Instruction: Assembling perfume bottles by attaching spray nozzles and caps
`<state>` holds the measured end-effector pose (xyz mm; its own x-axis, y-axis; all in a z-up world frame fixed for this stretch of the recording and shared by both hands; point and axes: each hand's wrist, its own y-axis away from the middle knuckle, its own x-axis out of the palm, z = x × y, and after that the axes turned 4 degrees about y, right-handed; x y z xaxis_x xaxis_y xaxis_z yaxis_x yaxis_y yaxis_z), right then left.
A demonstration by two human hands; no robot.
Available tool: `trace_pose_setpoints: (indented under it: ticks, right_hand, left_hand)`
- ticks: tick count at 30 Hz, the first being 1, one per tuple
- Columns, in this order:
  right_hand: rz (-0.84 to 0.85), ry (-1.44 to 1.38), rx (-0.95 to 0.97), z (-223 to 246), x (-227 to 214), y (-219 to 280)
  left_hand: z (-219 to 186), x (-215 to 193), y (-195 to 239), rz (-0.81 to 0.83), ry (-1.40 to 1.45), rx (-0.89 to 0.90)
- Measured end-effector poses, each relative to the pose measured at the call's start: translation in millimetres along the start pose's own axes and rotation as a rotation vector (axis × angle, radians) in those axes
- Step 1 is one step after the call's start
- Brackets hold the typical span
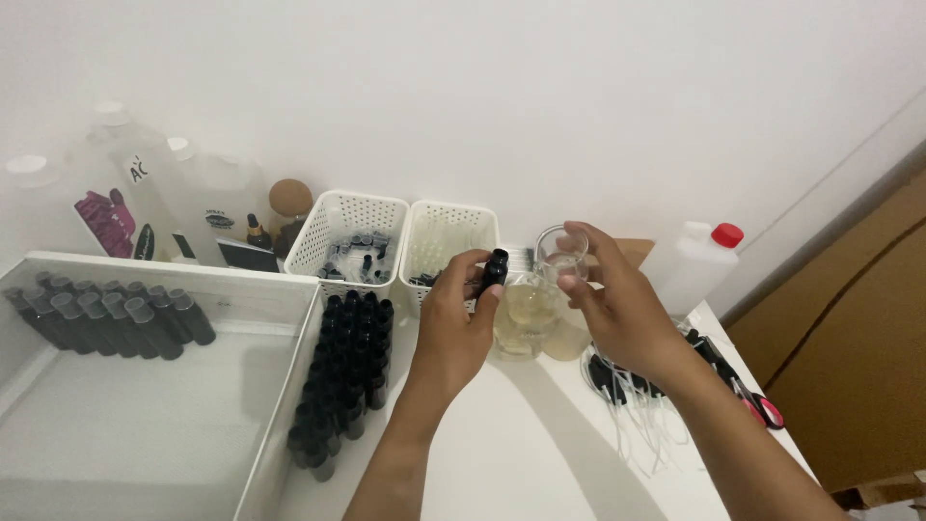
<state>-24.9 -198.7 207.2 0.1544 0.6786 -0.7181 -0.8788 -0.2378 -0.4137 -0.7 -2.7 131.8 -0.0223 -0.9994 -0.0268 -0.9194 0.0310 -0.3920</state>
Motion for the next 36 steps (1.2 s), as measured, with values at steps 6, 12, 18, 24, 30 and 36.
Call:
trace_pose_setpoints:
  ticks: [6,12,18,24,30,36]
  right_hand:
    - [0.028,0.026,-0.002,8,4,-12]
    - [0.033,0.075,-0.021,8,9,-22]
    - [0.040,0.232,-0.110,9,7,-26]
    - [0.037,0.308,-0.172,15,8,-32]
    - [0.080,0.335,-0.182,16,7,-37]
    - [0.095,0.324,-0.165,23,8,-36]
  left_hand:
    - [-2,1,-1,-0.044,0.005,0.027]
    - [-3,0,0,-0.057,0.013,0.047]
    - [-3,1,2,-0.041,0.025,0.033]
    - [7,3,-2,-0.057,0.014,0.080]
    - [4,2,-1,-0.062,0.025,0.063]
    - [-3,0,1,-0.079,0.062,0.040]
